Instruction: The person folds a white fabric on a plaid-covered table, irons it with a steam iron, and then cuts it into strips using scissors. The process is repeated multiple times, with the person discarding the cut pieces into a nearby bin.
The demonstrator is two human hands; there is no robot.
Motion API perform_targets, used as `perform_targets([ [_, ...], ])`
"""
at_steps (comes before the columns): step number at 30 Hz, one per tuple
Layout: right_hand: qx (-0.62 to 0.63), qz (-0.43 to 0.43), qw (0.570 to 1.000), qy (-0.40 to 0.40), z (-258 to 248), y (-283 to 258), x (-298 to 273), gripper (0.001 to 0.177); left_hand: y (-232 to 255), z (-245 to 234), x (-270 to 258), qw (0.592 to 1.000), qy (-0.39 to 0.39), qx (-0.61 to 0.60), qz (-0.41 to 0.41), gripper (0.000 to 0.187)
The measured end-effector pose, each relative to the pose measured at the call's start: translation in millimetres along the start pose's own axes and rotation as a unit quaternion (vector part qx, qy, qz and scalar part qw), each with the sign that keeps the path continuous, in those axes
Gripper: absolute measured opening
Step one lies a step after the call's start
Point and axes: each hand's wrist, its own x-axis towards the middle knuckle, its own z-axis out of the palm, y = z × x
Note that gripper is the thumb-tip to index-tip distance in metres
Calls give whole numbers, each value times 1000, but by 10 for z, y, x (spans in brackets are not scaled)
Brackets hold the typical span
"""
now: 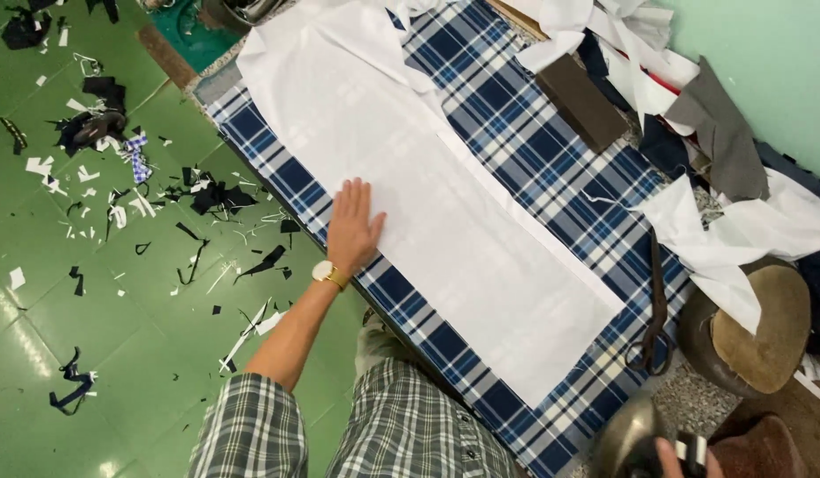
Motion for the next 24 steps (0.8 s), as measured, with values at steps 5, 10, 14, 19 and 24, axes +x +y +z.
perform_targets([
  [5, -24, 18, 995, -100, 41, -2826, -792, 106, -1051, -84, 527, 997, 43, 57, -20, 63],
  [10, -59, -79, 950, -295, 246, -5065, -1406, 69, -1746, -167, 885, 988, -108, 99, -53, 70],
  [14, -46, -147, 934, -321, 658, -6027, -1297, 65, -2267, -133, 851, 989, -92, 96, -60, 69],
  [19, 12, -249, 897, -365, 1340, -7142, -1089, 65, -2305, -248, 751, 992, 32, 74, -101, 54],
  [24, 9, -334, 872, -358, 2052, -8248, -884, 66, -2250, -119, 651, 958, 101, 0, -268, 54],
])
